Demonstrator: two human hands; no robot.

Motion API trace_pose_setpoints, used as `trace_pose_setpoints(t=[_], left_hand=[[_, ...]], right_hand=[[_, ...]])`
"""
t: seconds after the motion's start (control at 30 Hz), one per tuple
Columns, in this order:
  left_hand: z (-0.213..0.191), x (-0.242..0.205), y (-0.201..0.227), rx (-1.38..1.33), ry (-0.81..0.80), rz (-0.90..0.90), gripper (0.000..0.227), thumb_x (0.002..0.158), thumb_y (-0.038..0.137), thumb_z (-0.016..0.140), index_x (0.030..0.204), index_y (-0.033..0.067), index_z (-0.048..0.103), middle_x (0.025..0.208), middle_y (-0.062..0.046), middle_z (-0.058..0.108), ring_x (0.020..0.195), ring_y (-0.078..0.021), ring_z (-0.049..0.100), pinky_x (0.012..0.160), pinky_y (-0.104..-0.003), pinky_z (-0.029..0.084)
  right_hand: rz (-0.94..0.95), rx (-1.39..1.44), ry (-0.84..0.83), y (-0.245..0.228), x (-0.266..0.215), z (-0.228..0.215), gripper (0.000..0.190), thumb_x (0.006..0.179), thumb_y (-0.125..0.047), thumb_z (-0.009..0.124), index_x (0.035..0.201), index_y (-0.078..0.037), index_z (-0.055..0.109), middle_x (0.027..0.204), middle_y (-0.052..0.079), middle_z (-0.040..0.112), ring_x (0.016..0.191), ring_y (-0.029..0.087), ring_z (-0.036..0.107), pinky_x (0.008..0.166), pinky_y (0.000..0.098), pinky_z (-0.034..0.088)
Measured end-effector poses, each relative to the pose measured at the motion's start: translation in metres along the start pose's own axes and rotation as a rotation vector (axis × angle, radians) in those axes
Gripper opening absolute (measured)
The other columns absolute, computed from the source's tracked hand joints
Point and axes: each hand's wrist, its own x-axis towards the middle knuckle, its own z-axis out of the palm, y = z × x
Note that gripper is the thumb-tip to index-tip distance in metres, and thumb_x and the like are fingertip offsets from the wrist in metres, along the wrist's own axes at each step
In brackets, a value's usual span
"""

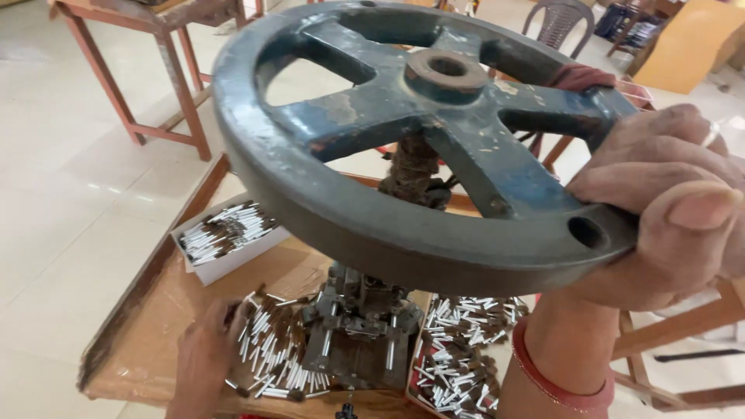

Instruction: Inserting small metal pins into a manual assembly machine and rotating a large wheel to process them.

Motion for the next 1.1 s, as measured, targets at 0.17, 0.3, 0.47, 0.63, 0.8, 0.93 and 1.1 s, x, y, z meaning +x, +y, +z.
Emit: trace_pose_setpoints(t=[0.17, 0.3, 0.47, 0.63, 0.8, 0.93, 1.1], left_hand=[[0.047, -0.066, 0.072, -0.421, 0.023, 0.267, 0.015, 0.08, 0.012, 0.077, 0.095, 0.0086, 0.077, 0.099, -0.009, 0.079, 0.088, -0.0239, 0.079, 0.077, -0.035, 0.061], [0.059, -0.083, 0.114, -0.291, -0.018, 0.413, 0.014, 0.078, 0.012, 0.081, 0.09, 0.0063, 0.075, 0.096, -0.012, 0.074, 0.085, -0.0286, 0.073, 0.072, -0.039, 0.06], [0.069, -0.08, 0.119, -0.194, -0.042, 0.474, 0.016, 0.082, 0.012, 0.078, 0.091, 0.0029, 0.07, 0.094, -0.014, 0.07, 0.086, -0.0331, 0.069, 0.071, -0.044, 0.057], [0.054, -0.081, 0.119, -0.222, -0.043, 0.477, 0.034, 0.08, 0.025, 0.082, 0.104, 0.0045, 0.07, 0.105, -0.014, 0.068, 0.094, -0.0343, 0.066, 0.077, -0.045, 0.055], [0.046, -0.078, 0.11, 0.009, -0.017, 0.634, 0.064, 0.066, 0.055, 0.08, 0.122, 0.0253, 0.075, 0.132, -0.014, 0.056, 0.112, -0.0357, 0.051, 0.088, -0.054, 0.036], [0.054, -0.077, 0.1, 0.065, 0.008, 0.669, 0.064, 0.067, 0.062, 0.076, 0.122, 0.0295, 0.073, 0.136, -0.014, 0.052, 0.116, -0.0353, 0.047, 0.091, -0.055, 0.032], [0.055, -0.077, 0.097, 0.153, 0.037, 0.758, 0.065, 0.068, 0.064, 0.072, 0.125, 0.0331, 0.068, 0.133, -0.014, 0.051, 0.117, -0.0348, 0.046, 0.092, -0.055, 0.031]], right_hand=[[-0.379, 0.142, -0.075, 0.026, 0.03, 0.005, 0.027, 0.102, -0.016, 0.044, 0.086, 0.006, 0.042, 0.066, 0.018, 0.057, 0.056, 0.026, 0.052, 0.054, 0.0391, 0.042], [-0.391, 0.349, -0.104, 0.044, 0.024, -0.001, 0.017, 0.108, -0.012, 0.048, 0.098, 0.002, 0.045, 0.073, 0.02, 0.063, 0.059, 0.029, 0.057, 0.056, 0.0418, 0.049], [-0.406, 0.273, -0.131, 0.041, 0.025, -0.002, 0.013, 0.101, -0.007, 0.051, 0.096, 0.005, 0.046, 0.067, 0.019, 0.059, 0.056, 0.03, 0.055, 0.053, 0.0412, 0.043], [-0.448, 0.336, -0.038, 0.053, 0.035, -0.007, 0.022, 0.105, -0.011, 0.052, 0.104, 0.011, 0.049, 0.07, 0.019, 0.063, 0.057, 0.025, 0.059, 0.059, 0.0436, 0.047], [-0.638, 0.344, -0.352, 0.063, 0.034, -0.015, 0.043, 0.096, -0.01, 0.074, 0.113, 0.014, 0.042, 0.077, 0.018, 0.065, 0.062, 0.027, 0.063, 0.062, 0.0423, 0.047], [-0.355, 0.295, -0.126, 0.048, 0.031, -0.004, 0.019, 0.085, -0.005, 0.068, 0.101, 0.0, 0.059, 0.074, 0.021, 0.065, 0.057, 0.033, 0.06, 0.059, 0.0424, 0.045], [-0.482, 0.264, -0.13, 0.039, 0.031, -0.001, 0.026, 0.099, -0.008, 0.058, 0.09, 0.012, 0.045, 0.069, 0.02, 0.06, 0.056, 0.028, 0.056, 0.061, 0.043, 0.045]])
